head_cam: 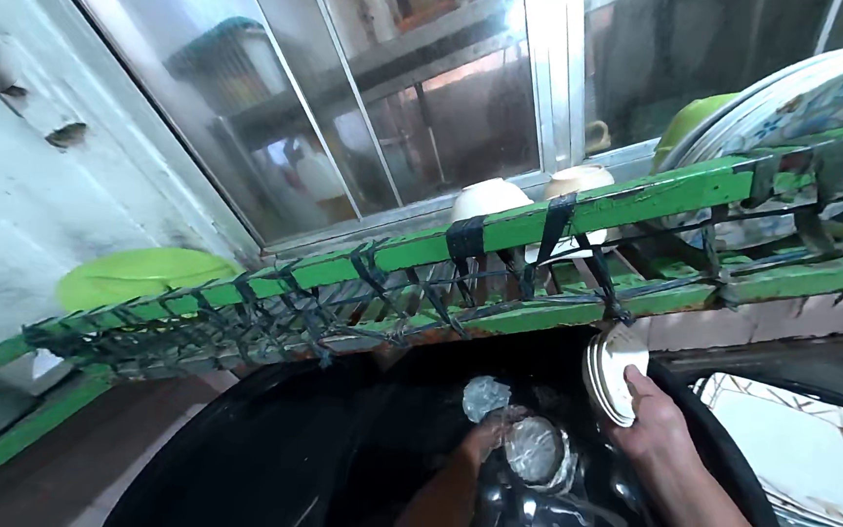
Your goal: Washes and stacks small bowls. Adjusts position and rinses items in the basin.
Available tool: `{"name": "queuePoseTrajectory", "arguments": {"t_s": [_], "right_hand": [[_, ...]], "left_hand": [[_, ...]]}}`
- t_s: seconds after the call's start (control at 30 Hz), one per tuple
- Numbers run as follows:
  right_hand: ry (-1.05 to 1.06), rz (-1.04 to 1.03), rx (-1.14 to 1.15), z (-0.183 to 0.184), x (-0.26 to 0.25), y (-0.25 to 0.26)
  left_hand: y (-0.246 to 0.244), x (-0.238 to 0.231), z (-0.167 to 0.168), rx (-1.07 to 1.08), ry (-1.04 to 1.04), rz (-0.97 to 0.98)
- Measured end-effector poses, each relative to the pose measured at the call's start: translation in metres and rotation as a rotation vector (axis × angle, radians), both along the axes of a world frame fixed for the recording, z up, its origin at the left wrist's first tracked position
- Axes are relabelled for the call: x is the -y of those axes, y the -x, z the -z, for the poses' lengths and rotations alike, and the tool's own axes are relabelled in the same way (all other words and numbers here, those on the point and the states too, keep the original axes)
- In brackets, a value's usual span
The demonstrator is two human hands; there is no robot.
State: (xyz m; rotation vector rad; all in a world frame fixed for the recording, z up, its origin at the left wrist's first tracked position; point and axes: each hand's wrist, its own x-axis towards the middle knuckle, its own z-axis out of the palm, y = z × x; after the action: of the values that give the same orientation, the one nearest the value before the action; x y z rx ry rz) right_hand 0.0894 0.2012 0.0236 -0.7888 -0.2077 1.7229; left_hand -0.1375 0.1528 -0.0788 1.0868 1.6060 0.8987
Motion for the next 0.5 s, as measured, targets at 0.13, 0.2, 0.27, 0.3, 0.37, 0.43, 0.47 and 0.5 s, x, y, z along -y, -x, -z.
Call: {"name": "queuePoseTrajectory", "arguments": {"t_s": [0.13, 0.2, 0.27, 0.3, 0.37, 0.43, 0.47, 0.5], "right_hand": [[0.027, -0.052, -0.059, 0.002, -0.001, 0.003], [0.036, -0.050, -0.074, 0.001, 0.001, 0.004], [0.051, -0.060, -0.075, -0.002, 0.003, 0.005], [0.051, -0.073, -0.067, -0.002, 0.004, 0.006], [0.024, -0.103, -0.023, 0.001, 0.004, 0.008], [-0.050, -0.120, 0.058, 0.006, 0.003, 0.010], [-0.095, -0.118, 0.110, 0.008, 0.003, 0.011], [-0.136, -0.117, 0.161, 0.009, 0.004, 0.012]], "left_hand": [[0.001, 0.023, -0.021, -0.138, -0.003, 0.179], [0.000, 0.036, -0.031, -0.184, 0.055, 0.161], [0.001, 0.047, -0.038, -0.206, 0.062, 0.146], [0.001, 0.053, -0.040, -0.191, 0.058, 0.128], [-0.002, 0.065, -0.043, -0.108, 0.046, 0.054], [-0.002, 0.075, -0.046, -0.002, 0.020, -0.008], [-0.002, 0.079, -0.049, 0.036, -0.010, -0.031], [-0.002, 0.083, -0.051, 0.071, -0.031, -0.062]]}}
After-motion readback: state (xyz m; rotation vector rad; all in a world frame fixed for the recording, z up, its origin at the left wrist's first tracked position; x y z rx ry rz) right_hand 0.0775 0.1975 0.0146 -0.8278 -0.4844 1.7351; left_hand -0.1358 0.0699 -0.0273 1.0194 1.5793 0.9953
